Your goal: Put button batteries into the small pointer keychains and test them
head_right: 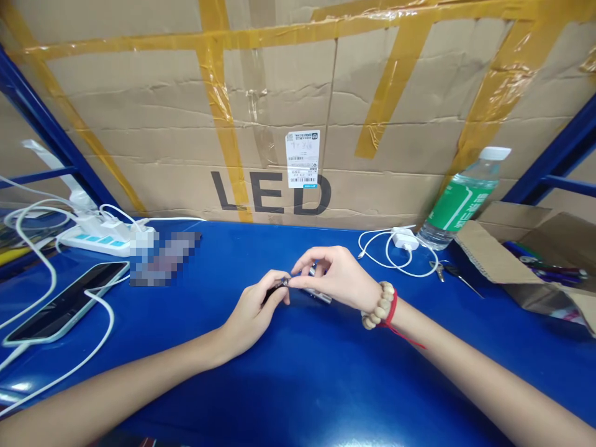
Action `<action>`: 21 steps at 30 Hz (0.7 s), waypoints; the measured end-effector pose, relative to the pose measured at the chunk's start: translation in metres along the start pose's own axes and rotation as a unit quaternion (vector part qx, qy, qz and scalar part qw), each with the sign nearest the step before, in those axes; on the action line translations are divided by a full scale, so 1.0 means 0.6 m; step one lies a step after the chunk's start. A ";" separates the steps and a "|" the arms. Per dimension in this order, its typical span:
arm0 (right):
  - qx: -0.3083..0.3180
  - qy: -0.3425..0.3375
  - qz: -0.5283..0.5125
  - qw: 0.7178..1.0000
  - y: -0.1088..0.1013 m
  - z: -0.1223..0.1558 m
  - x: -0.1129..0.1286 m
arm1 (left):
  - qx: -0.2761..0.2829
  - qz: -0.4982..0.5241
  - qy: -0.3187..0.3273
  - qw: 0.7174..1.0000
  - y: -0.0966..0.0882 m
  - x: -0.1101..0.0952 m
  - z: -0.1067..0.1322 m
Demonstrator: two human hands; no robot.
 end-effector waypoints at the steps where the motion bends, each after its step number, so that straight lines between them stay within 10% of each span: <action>1: -0.012 -0.027 0.021 0.999 -0.005 0.000 0.008 | -0.007 0.003 -0.005 1.000 -0.002 0.001 -0.001; 21: 0.040 -0.306 0.240 0.920 -0.008 0.020 0.065 | 0.037 0.026 0.009 0.999 0.005 -0.003 -0.002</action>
Point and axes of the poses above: each hand's wrist, its own z-axis away from the middle knuckle, its own y-axis out of the palm, x = y × z, the point moved 7 cm from there along -z, towards the middle knuckle, and after that the axes turned 10 degrees about -y, right-handed, at the moved point
